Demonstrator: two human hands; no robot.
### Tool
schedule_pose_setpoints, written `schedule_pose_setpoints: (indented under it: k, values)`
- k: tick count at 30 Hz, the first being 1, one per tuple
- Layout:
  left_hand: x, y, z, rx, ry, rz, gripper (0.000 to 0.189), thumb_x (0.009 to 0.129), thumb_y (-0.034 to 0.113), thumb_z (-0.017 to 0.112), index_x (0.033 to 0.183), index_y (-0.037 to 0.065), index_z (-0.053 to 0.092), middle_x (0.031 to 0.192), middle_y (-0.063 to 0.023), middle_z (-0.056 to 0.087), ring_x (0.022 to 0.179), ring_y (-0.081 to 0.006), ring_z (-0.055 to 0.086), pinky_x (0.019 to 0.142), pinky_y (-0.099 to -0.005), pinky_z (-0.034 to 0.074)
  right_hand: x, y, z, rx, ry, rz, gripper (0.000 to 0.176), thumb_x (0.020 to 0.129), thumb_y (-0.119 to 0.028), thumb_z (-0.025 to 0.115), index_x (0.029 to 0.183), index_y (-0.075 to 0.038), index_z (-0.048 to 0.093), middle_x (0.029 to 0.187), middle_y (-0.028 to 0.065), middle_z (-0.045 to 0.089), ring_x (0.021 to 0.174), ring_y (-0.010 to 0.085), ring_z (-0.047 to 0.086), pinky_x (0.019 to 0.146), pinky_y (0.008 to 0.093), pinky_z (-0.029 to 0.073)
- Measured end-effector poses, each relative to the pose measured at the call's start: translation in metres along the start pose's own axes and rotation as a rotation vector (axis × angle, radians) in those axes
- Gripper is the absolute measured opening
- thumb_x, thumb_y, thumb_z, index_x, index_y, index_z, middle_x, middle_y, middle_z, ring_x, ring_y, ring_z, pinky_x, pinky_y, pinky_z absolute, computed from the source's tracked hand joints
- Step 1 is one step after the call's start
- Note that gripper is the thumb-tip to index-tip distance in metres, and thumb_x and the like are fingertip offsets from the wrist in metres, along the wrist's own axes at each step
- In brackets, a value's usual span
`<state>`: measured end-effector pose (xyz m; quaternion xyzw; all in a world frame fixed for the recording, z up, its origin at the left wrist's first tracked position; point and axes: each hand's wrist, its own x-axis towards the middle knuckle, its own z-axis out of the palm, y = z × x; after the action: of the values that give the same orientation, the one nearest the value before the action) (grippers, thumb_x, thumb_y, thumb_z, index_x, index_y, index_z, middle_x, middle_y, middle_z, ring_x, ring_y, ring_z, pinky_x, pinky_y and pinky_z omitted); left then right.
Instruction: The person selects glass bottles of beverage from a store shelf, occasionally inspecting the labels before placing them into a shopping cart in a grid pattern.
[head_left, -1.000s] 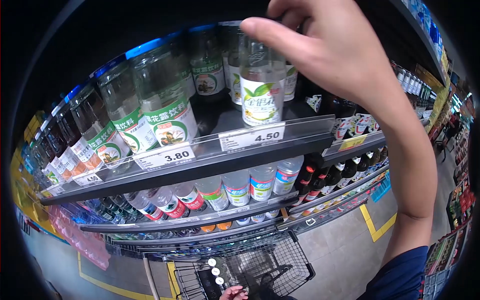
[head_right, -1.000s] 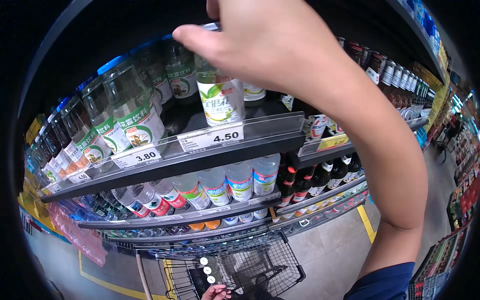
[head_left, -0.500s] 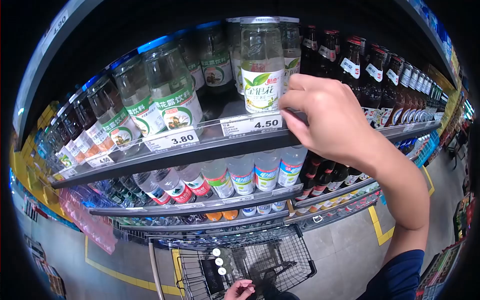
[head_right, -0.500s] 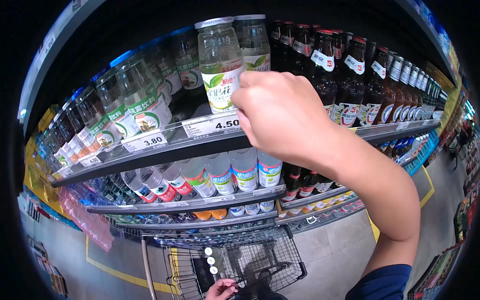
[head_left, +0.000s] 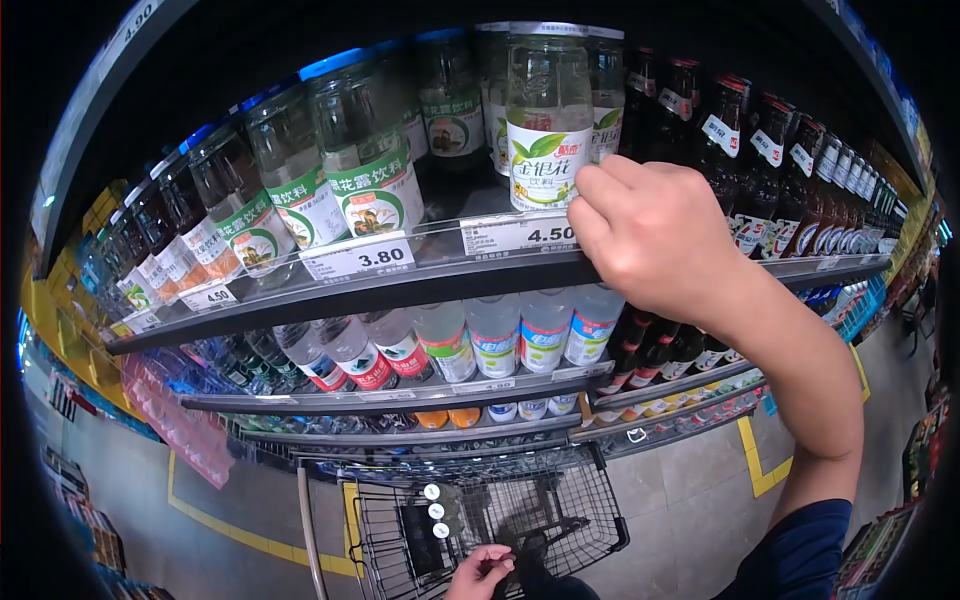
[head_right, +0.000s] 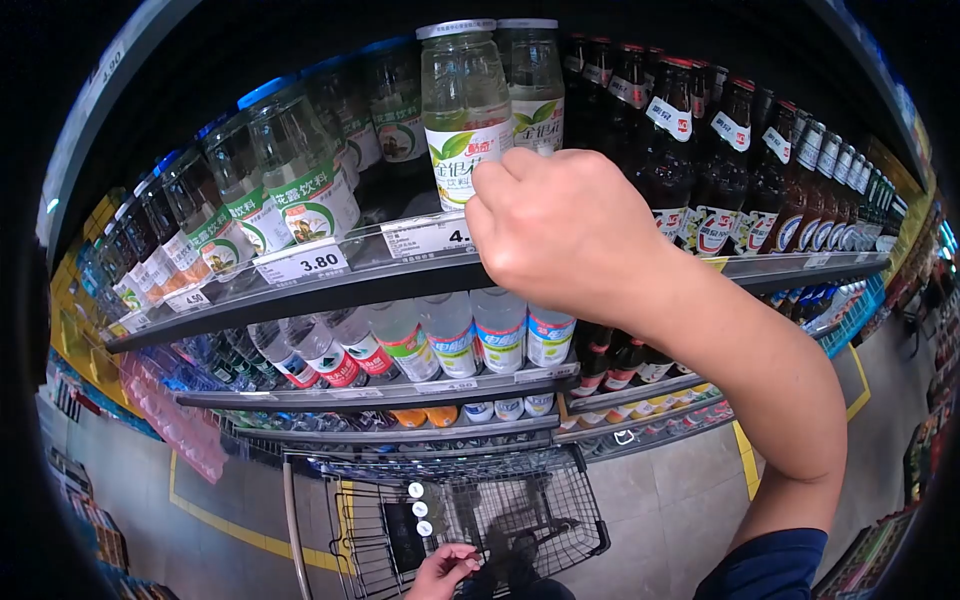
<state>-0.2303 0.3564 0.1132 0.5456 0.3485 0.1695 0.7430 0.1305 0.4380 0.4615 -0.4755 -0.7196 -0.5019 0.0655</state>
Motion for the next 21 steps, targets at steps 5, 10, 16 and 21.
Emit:
schedule_pose_setpoints:
  k: [5, 10, 16, 21]
  values:
    - [0.005, -0.003, 0.003, -0.03, -0.014, 0.01, 0.023, 0.096, 0.008, 0.061, 0.118, 0.003, 0.06, 0.096, -0.0026, 0.066, 0.086, -0.0099, 0.061, 0.079, -0.0253, 0.049, 0.0, 0.006, 0.007, -0.038, 0.037, -0.047, 0.012, 0.066, -0.014, 0.061, 0.062, -0.007, 0.052, 0.068, 0.0048, 0.05, 0.063, 0.018, 0.055, 0.05, 0.0304, 0.048]
    - [0.006, -0.004, 0.005, 0.017, 0.004, 0.011, 0.022, 0.095, 0.006, 0.061, 0.117, 0.003, 0.06, 0.096, -0.0027, 0.065, 0.086, -0.0102, 0.06, 0.078, -0.0255, 0.049, -0.003, 0.011, 0.009, 0.008, 0.022, -0.046, 0.012, 0.068, -0.014, 0.061, 0.065, -0.007, 0.051, 0.07, 0.0052, 0.051, 0.065, 0.0188, 0.056, 0.05, 0.0314, 0.048]
    - [0.003, -0.005, 0.005, -0.009, -0.001, 0.006, 0.02, 0.095, 0.003, 0.059, 0.116, 0.002, 0.06, 0.094, -0.0024, 0.064, 0.086, -0.0111, 0.06, 0.079, -0.0256, 0.049, -0.009, 0.019, 0.005, 0.112, 0.014, 0.042, 0.014, 0.071, -0.012, 0.063, 0.074, -0.004, 0.052, 0.074, 0.0063, 0.052, 0.071, 0.0221, 0.059, 0.051, 0.0352, 0.05]
    - [0.001, -0.006, 0.004, -0.019, -0.004, -0.037, 0.02, 0.095, 0.002, 0.058, 0.115, 0.001, 0.06, 0.093, -0.0028, 0.064, 0.087, -0.0112, 0.06, 0.081, -0.0264, 0.049, -0.007, 0.016, 0.005, 0.248, 0.052, 0.1, 0.017, 0.068, -0.011, 0.067, 0.073, -0.004, 0.052, 0.075, 0.0062, 0.052, 0.071, 0.0235, 0.059, 0.052, 0.0366, 0.05]
